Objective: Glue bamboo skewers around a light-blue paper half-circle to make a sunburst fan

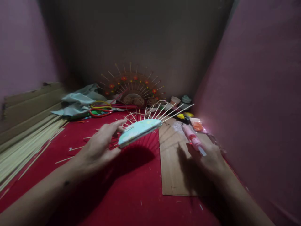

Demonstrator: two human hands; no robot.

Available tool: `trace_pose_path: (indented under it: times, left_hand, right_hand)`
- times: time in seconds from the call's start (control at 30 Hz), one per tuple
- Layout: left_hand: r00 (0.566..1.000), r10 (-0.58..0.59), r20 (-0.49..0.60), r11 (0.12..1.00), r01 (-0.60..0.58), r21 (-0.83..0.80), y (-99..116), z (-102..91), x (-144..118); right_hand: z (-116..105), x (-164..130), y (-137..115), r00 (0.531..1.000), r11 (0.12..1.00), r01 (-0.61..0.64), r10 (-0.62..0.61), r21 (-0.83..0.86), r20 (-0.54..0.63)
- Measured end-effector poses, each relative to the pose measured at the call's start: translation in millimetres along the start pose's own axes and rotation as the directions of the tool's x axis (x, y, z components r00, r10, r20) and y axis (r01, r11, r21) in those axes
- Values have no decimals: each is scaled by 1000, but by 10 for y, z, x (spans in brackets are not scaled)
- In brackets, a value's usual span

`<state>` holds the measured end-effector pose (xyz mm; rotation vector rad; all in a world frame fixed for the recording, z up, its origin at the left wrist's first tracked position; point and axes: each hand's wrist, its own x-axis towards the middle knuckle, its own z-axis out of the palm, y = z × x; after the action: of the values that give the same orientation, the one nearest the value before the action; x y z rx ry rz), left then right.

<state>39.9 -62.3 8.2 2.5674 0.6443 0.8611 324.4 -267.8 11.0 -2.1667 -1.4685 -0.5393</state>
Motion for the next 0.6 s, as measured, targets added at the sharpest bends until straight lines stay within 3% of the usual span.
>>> trace_pose_path:
  times: [0.1, 0.23, 0.37, 0.43, 0.5, 0.53, 0.57, 0.6]
  left_hand:
    - [999, 38, -6, 999, -38, 38, -22, 43, -11]
    - [997, 76, 9, 996, -77, 46, -67, 85, -23]
    - [999, 41, 28, 998, -42, 47, -92, 70, -24]
    - [998, 45, 42, 998, -46, 37, -96, 54, -23]
    - [996, 74, 55, 997, -76, 29, -95, 39, -23]
    - [994, 92, 57, 995, -94, 29, -92, 33, -23]
    - [993, 106, 59, 994, -108, 31, -86, 30, -22]
    - [991, 118, 63, 992, -120, 34, -79, 30, -20]
  right_hand:
    - [12, -53, 188, 969, 969, -164, 193, -186, 153]
    - [2, -76, 374, 861, 894, -343, 422, -288, 284]
    - [-44, -91, 551, 861, 939, -275, 336, -207, 381]
    - [-110, -84, 544, 884, 944, -261, 317, -200, 343]
    - [-175, -52, 416, 913, 951, -295, 308, -90, 267]
    - [-191, -24, 308, 921, 947, -314, 289, 62, 260]
    - [-190, 12, 179, 921, 896, -339, 254, 286, 295]
    - [-169, 57, 37, 899, 746, -402, 212, 532, 383]
